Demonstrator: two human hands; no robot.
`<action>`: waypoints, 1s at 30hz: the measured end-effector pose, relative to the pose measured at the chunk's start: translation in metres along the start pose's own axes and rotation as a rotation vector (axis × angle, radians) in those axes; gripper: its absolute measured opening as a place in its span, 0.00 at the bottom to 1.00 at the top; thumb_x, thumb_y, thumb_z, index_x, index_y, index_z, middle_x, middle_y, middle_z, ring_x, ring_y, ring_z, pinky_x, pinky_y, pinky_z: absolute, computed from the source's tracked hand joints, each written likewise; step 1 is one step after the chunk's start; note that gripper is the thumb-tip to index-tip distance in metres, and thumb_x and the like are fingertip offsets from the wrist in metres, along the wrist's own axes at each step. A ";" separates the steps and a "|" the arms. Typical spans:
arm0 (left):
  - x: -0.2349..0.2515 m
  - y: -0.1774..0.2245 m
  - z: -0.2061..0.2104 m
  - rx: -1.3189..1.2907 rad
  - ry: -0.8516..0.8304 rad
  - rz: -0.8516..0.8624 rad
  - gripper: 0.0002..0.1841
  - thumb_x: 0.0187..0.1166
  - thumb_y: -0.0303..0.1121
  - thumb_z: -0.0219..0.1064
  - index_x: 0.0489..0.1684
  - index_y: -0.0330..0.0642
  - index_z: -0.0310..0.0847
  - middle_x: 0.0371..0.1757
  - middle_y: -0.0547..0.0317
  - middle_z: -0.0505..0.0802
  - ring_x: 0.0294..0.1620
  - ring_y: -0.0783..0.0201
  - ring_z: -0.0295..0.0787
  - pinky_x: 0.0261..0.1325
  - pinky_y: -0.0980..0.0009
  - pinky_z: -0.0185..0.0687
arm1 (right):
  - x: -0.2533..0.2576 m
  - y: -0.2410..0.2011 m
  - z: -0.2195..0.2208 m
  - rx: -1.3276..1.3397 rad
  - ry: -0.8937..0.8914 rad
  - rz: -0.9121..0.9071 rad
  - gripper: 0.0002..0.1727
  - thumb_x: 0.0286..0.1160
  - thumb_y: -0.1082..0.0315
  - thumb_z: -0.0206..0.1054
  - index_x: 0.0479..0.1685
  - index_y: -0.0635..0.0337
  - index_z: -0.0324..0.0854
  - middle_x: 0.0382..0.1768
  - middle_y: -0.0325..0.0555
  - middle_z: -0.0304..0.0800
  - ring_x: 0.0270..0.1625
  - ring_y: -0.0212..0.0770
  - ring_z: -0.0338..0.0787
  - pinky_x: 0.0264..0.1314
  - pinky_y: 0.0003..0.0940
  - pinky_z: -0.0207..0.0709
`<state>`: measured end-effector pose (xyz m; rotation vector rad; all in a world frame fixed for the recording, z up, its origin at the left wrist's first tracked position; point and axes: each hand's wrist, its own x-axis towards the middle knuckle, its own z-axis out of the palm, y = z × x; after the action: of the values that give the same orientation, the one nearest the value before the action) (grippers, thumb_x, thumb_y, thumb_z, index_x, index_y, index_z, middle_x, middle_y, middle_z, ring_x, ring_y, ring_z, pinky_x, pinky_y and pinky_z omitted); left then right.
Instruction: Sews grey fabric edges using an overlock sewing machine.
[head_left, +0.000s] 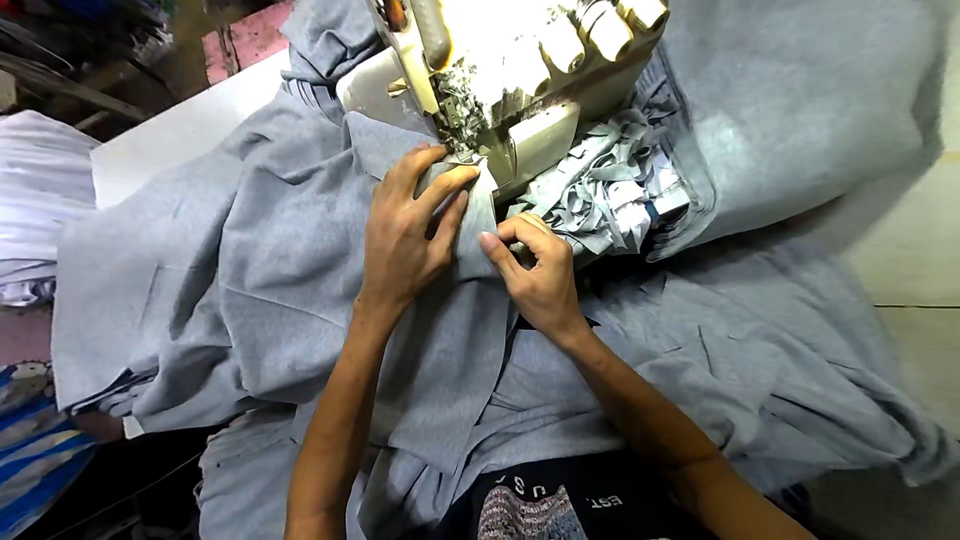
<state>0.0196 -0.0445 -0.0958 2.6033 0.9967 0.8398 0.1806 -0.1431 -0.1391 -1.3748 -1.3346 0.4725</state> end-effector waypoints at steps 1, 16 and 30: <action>-0.003 0.002 0.000 0.007 0.004 -0.016 0.17 0.87 0.37 0.61 0.70 0.51 0.86 0.80 0.51 0.81 0.87 0.53 0.68 0.86 0.54 0.63 | -0.001 0.000 -0.001 0.015 0.004 -0.006 0.11 0.81 0.63 0.69 0.32 0.58 0.89 0.34 0.39 0.88 0.42 0.32 0.86 0.45 0.29 0.80; -0.020 0.014 -0.003 0.027 -0.028 -0.084 0.22 0.92 0.43 0.52 0.80 0.54 0.80 0.87 0.51 0.74 0.92 0.50 0.59 0.92 0.51 0.54 | -0.009 0.000 -0.010 0.137 -0.022 0.000 0.10 0.77 0.70 0.65 0.26 0.59 0.86 0.36 0.40 0.89 0.41 0.30 0.88 0.39 0.24 0.83; -0.015 0.030 0.006 0.245 -0.032 -0.122 0.28 0.94 0.40 0.39 0.90 0.41 0.65 0.92 0.53 0.67 0.94 0.49 0.55 0.93 0.47 0.48 | 0.017 0.018 -0.027 0.143 -0.087 -0.001 0.10 0.78 0.68 0.64 0.28 0.57 0.85 0.33 0.37 0.88 0.33 0.28 0.85 0.31 0.23 0.78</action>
<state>0.0300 -0.0770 -0.0952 2.7097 1.3087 0.6832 0.2161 -0.1346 -0.1393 -1.2475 -1.3453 0.6212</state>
